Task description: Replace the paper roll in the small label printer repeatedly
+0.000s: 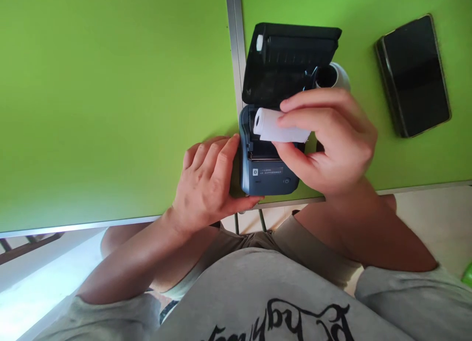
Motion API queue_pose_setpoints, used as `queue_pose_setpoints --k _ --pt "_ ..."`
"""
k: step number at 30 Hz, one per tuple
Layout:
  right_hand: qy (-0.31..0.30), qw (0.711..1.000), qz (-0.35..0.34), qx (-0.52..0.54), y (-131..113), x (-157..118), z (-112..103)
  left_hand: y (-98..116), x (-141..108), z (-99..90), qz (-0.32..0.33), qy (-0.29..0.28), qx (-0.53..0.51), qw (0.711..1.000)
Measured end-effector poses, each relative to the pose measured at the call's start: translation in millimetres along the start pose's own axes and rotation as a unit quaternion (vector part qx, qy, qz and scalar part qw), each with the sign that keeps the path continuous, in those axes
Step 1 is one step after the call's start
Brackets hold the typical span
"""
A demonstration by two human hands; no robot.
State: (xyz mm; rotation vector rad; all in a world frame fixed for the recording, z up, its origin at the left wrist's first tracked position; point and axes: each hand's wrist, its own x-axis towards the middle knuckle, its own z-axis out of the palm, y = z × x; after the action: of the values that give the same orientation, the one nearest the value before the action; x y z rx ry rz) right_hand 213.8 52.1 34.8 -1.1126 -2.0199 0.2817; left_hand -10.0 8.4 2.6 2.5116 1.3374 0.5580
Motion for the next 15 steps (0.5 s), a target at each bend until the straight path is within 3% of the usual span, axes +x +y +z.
queue_pose_setpoints --k 15 --pt "-0.015 0.999 0.016 0.041 4.9 -2.3 2.6 0.2 1.0 -0.8 0.006 0.008 -0.006 1.000"
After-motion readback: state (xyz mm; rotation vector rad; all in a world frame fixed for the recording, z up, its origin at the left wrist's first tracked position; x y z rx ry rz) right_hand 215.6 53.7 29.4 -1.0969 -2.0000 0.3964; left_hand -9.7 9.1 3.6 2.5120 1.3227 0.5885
